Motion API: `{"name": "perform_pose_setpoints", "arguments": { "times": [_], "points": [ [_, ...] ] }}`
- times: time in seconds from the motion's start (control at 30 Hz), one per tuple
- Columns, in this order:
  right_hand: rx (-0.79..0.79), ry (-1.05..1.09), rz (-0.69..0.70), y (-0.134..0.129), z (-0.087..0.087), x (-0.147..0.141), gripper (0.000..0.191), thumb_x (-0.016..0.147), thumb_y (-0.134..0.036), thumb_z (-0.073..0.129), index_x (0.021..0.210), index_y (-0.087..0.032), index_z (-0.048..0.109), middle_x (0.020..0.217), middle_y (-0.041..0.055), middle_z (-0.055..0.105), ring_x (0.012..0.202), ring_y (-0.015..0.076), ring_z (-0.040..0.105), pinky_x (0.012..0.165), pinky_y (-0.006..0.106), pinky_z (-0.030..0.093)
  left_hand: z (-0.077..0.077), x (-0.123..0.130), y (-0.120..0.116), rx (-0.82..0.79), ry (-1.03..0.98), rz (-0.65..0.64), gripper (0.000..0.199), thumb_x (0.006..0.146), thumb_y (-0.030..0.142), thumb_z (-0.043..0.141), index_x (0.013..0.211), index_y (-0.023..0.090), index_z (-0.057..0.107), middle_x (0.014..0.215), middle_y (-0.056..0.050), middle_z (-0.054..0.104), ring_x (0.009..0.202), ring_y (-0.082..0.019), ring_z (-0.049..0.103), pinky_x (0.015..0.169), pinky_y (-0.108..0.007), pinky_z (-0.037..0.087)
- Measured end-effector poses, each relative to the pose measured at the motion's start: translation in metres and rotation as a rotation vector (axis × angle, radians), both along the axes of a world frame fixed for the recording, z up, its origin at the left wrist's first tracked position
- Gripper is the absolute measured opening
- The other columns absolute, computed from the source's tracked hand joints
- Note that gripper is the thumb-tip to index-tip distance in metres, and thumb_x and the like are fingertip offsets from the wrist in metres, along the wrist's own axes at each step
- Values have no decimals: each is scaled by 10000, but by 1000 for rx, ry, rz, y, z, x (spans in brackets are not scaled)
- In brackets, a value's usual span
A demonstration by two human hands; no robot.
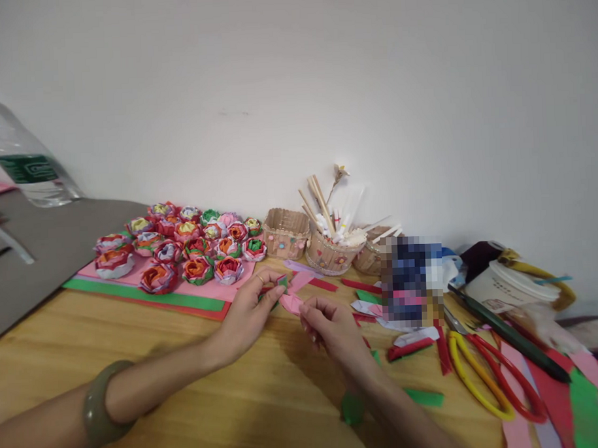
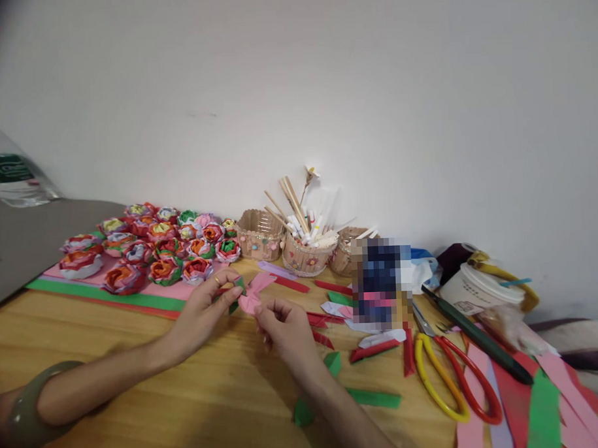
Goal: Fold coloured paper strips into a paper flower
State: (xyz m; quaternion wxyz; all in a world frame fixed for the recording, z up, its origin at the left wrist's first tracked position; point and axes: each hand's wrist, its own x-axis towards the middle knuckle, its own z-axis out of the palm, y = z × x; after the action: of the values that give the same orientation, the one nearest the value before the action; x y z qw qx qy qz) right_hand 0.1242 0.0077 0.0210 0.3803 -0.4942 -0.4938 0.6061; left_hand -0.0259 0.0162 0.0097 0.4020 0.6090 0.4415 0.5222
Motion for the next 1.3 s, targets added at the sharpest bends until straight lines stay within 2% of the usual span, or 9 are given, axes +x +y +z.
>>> {"name": "perform_pose_setpoints", "arguments": {
  "times": [0.23, 0.4, 0.63, 0.73, 0.8, 0.87, 0.97, 1.1, 1.3],
  "points": [
    [-19, 21, -39, -2, -3, -2, 312, 621, -407, 623, 501, -172, 456, 424, -82, 391, 359, 30, 312, 331, 155, 242, -1, 1, 1, -77, -114, 45, 106, 763, 280, 511, 751, 175, 499, 736, 0, 516, 721, -152, 475, 675, -270, 376],
    [128, -109, -40, -4, -1, -4, 318, 634, -440, 624, 536, -185, 461, 456, -72, 406, 378, 52, 340, 356, 186, 273, -5, 1, 1, -120, -197, 54, 122, 758, 287, 554, 762, 170, 521, 675, 27, 485, 645, -124, 447, 619, -245, 386],
    [327, -98, -76, -7, 6, 8, 325, 763, -396, 521, 524, -184, 462, 478, -45, 418, 452, 83, 380, 428, 211, 302, -3, 1, 7, -316, -545, -156, 181, 730, 327, 653, 771, 164, 586, 792, 6, 608, 639, -82, 525, 609, -194, 440],
    [422, -84, -254, -5, 4, 12, 221, 795, -378, 517, 684, -188, 529, 637, -18, 505, 593, 113, 483, 522, 218, 398, -2, 2, 8, -383, -647, -210, 193, 693, 314, 701, 761, 150, 622, 749, 4, 623, 611, -62, 533, 580, -156, 440],
    [444, -94, -300, -3, 3, 13, 188, 794, -377, 539, 864, -204, 550, 832, 13, 562, 737, 139, 536, 602, 235, 450, -2, 2, 7, -416, -666, -244, 198, 669, 297, 725, 756, 143, 635, 723, 1, 628, 608, -65, 545, 580, -156, 449],
    [434, -106, -227, -2, 3, 13, 250, 797, -386, 544, 970, -205, 551, 929, 37, 582, 807, 157, 558, 644, 254, 470, -2, 3, 5, -432, -667, -265, 199, 652, 282, 739, 754, 150, 632, 711, 1, 637, 609, -73, 556, 590, -172, 456],
    [435, -160, -121, -2, 5, 11, 252, 790, -352, 567, 972, -180, 586, 772, 18, 607, 673, 142, 571, 606, 255, 464, 0, 1, 3, -394, -589, -282, 182, 650, 252, 736, 758, 157, 625, 746, -12, 654, 686, -109, 586, 639, -209, 460],
    [643, -313, -119, -4, 7, 10, 167, 767, -232, 601, 924, -192, 644, 773, 25, 645, 664, 141, 573, 605, 255, 454, 4, -2, 2, -254, -361, -229, 147, 639, 206, 721, 736, 151, 625, 771, -19, 638, 736, -138, 581, 682, -245, 452],
    [896, -453, -124, -10, 8, 10, 67, 766, -212, 618, 828, -194, 637, 727, 27, 652, 644, 143, 584, 573, 253, 462, 7, -2, 0, -154, -176, -204, 137, 649, 212, 697, 729, 151, 604, 730, -18, 623, 706, -154, 584, 665, -272, 462]
  ]
}}
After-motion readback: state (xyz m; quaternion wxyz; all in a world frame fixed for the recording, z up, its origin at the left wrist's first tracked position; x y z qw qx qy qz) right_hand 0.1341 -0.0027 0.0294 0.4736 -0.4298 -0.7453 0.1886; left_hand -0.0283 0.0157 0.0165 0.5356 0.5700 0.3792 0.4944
